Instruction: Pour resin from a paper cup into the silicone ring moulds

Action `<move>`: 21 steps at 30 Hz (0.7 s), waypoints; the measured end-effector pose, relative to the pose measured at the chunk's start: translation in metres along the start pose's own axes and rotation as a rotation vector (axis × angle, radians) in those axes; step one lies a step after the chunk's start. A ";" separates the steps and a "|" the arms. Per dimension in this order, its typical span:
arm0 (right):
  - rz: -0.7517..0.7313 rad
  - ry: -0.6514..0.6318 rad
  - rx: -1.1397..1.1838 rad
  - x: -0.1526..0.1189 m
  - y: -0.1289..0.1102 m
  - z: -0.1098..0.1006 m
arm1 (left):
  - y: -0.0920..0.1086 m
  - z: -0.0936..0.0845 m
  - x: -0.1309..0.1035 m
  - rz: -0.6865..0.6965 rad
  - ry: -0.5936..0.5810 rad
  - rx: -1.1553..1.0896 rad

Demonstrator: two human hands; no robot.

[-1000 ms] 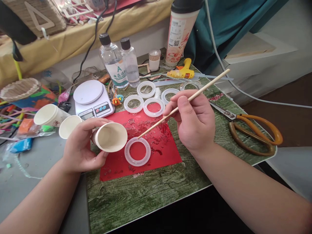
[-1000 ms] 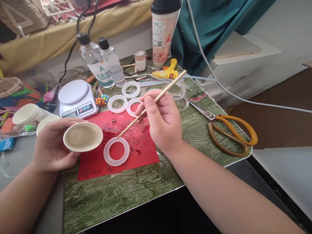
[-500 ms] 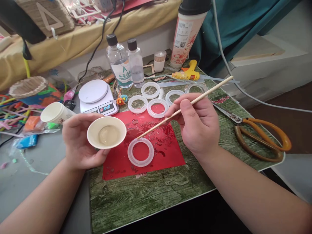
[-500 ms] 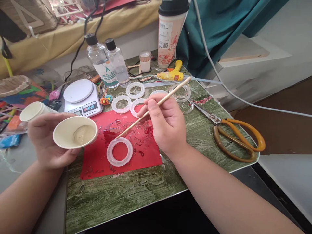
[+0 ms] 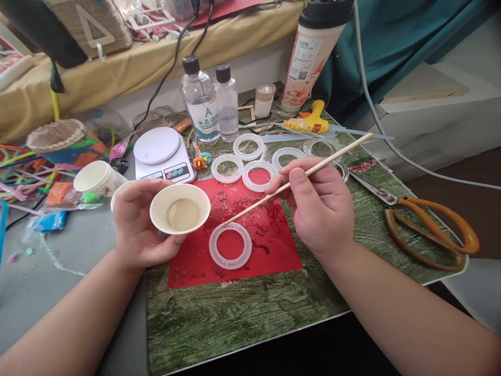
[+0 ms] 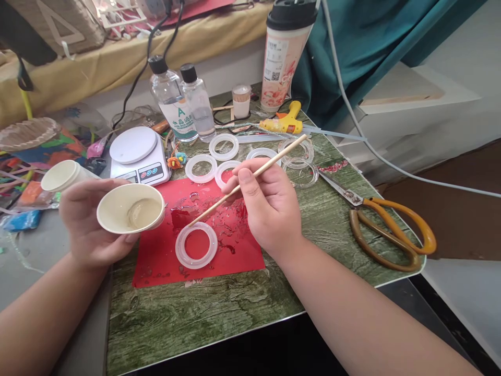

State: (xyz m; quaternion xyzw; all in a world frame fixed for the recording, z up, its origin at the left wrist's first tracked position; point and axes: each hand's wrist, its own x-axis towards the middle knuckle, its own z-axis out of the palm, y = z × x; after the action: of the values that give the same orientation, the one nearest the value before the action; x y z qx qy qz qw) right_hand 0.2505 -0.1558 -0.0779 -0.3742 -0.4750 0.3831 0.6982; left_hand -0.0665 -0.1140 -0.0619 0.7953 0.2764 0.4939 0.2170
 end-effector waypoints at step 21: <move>0.011 -0.039 -0.018 -0.001 -0.001 0.004 | -0.006 0.001 -0.003 0.002 -0.029 -0.002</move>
State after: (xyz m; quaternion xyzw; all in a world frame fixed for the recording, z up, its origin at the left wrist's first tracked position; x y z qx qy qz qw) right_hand 0.2463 -0.1566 -0.0758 -0.3756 -0.4899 0.3901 0.6832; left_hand -0.0682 -0.1112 -0.0679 0.8025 0.2721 0.4827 0.2212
